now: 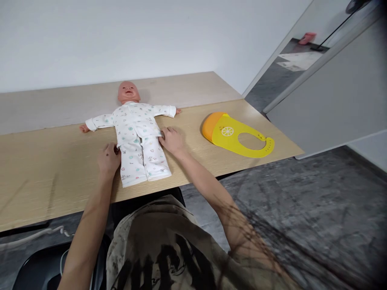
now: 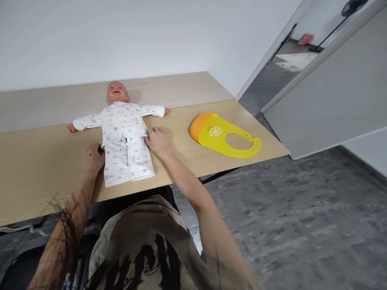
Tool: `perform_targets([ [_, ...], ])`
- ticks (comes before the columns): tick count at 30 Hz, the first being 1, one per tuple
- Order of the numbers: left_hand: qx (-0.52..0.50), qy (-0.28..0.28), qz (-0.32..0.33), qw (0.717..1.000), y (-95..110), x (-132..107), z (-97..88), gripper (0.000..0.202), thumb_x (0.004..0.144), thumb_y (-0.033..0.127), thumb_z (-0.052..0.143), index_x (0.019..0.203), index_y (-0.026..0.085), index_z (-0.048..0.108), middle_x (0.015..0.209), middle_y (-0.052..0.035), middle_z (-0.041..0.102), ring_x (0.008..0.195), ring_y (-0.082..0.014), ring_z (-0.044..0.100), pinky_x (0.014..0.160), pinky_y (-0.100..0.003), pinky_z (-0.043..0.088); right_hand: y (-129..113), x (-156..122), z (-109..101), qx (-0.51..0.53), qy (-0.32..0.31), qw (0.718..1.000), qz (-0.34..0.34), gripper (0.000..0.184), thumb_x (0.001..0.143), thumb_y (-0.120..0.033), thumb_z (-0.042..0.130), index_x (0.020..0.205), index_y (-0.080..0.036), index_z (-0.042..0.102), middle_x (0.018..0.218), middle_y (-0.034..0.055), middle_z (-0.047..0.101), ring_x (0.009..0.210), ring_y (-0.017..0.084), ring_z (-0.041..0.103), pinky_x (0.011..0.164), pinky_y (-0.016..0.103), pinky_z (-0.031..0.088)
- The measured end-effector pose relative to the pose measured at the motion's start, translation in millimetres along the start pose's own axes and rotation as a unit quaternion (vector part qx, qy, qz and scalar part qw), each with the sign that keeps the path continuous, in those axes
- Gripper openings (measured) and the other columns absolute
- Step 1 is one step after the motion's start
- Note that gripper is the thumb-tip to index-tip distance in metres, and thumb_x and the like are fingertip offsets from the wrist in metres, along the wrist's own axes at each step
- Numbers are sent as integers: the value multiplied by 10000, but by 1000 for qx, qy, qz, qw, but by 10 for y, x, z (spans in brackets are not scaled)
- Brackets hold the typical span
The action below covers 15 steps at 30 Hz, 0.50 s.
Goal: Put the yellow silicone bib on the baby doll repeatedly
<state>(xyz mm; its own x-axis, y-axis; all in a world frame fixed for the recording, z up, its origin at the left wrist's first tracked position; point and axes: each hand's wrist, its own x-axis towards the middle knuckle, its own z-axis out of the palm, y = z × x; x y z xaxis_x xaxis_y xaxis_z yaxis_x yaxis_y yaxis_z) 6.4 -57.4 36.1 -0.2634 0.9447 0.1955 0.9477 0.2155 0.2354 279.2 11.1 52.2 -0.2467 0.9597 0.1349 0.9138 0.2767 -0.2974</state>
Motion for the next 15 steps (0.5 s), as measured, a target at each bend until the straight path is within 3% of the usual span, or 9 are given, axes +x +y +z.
perform_targets([
  [15, 3, -15, -4, 1000, 5, 5, -32, 138, 1013, 277, 568, 998, 171, 656, 1101, -134, 763, 959, -260, 669, 709, -338, 336, -11, 1, 30, -8, -5, 1000, 0, 327, 1065, -267, 503, 1317, -160, 681, 1328, 157, 689, 1205, 313, 651, 933, 389, 547],
])
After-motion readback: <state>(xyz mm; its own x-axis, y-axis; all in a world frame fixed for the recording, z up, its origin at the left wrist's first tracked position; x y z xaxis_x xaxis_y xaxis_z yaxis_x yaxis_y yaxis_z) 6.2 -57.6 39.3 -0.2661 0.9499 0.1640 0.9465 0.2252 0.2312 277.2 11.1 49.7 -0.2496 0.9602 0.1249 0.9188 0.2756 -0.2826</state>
